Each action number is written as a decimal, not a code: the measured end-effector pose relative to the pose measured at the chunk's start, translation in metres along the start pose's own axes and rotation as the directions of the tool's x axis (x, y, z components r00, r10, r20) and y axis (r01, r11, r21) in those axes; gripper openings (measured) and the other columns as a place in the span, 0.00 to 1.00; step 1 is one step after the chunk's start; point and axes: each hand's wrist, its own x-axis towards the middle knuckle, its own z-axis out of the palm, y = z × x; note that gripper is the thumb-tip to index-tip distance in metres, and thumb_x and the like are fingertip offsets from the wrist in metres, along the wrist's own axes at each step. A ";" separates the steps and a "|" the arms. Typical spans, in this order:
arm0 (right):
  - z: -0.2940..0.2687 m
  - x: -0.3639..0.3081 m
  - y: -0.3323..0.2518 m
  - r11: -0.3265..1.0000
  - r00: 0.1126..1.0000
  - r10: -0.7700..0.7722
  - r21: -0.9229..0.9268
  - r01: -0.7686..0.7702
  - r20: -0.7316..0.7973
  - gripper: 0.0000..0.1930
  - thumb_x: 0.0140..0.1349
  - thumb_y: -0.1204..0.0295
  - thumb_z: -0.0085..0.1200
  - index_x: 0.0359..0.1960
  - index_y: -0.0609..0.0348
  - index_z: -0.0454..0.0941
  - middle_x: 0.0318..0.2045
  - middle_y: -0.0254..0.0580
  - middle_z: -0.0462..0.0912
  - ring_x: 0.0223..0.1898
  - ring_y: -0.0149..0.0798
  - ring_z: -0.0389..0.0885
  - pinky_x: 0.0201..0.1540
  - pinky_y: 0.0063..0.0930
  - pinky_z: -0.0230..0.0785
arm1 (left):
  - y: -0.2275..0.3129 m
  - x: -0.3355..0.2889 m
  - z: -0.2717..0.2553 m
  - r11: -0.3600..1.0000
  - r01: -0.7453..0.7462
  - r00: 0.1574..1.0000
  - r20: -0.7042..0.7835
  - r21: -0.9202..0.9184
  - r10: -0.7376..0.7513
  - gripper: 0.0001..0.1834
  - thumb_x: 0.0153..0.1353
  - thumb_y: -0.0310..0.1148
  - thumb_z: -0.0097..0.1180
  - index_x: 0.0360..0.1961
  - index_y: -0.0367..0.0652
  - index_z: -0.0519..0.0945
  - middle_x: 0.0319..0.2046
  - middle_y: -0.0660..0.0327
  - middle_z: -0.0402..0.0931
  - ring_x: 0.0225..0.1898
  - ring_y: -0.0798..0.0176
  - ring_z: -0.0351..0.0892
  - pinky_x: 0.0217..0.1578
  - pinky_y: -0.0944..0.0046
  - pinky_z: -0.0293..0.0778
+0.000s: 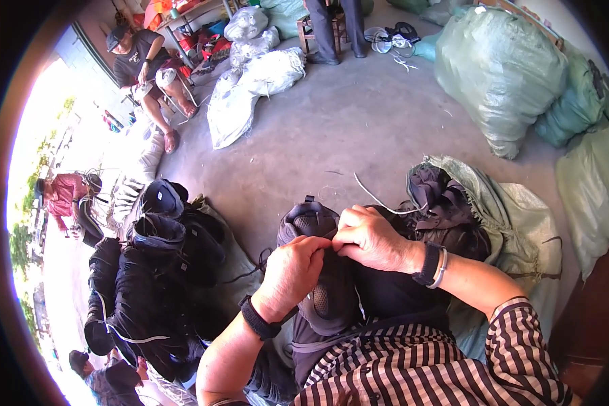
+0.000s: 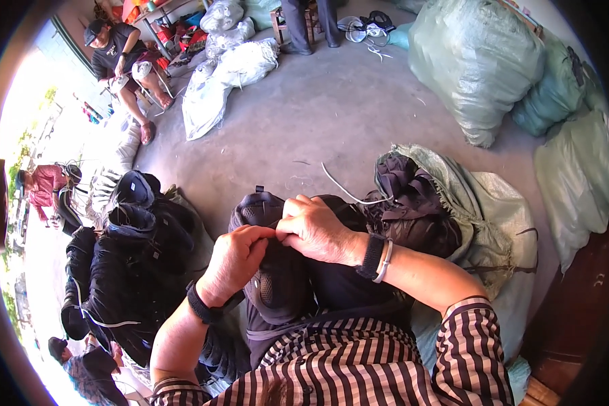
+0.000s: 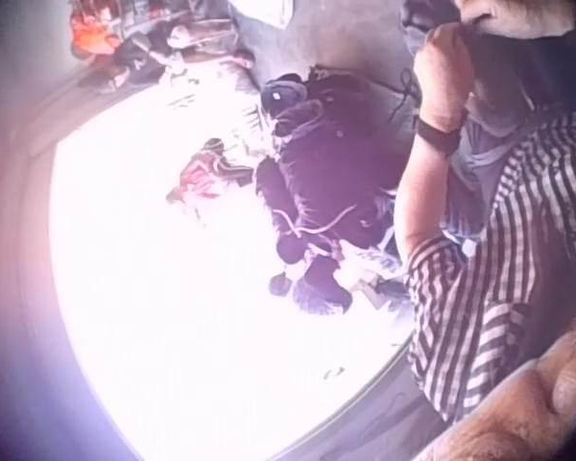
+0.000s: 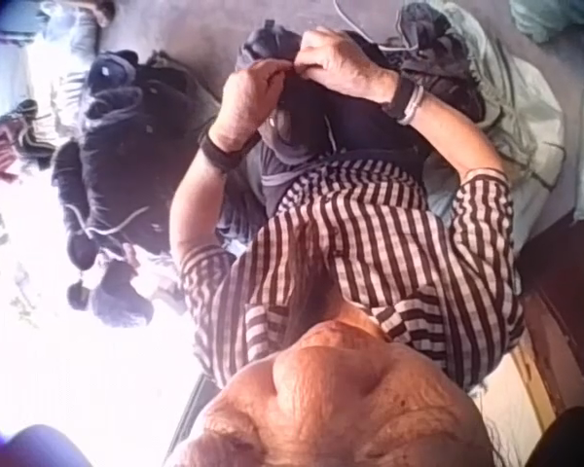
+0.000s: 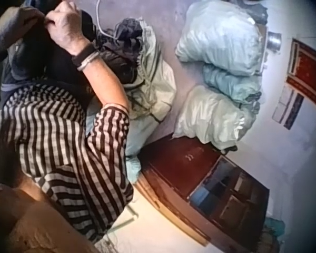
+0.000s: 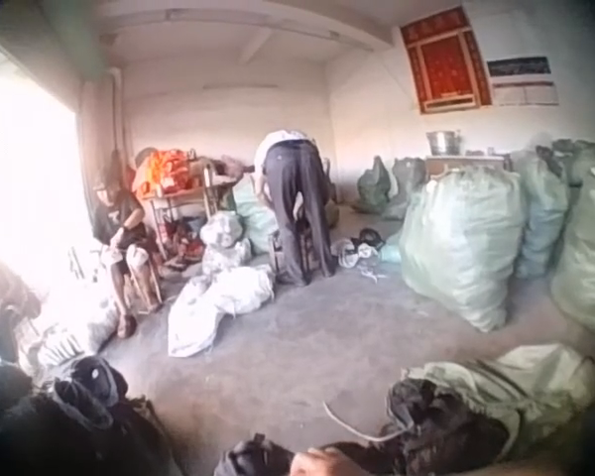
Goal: The recorder is threading long laces through the eyelets of black athletic shoes and organizing the finished items.
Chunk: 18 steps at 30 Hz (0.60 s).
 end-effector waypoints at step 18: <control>-0.039 -0.003 0.000 0.708 0.741 0.485 0.289 -0.645 0.466 0.10 0.62 0.69 0.48 0.31 0.61 0.79 0.15 0.36 0.76 0.17 0.28 0.74 0.22 0.23 0.66 | 0.012 0.005 -0.006 0.981 0.012 0.972 0.228 0.194 -0.057 0.08 0.52 0.36 0.58 0.34 0.50 0.79 0.25 0.60 0.79 0.31 0.58 0.80 0.30 0.61 0.74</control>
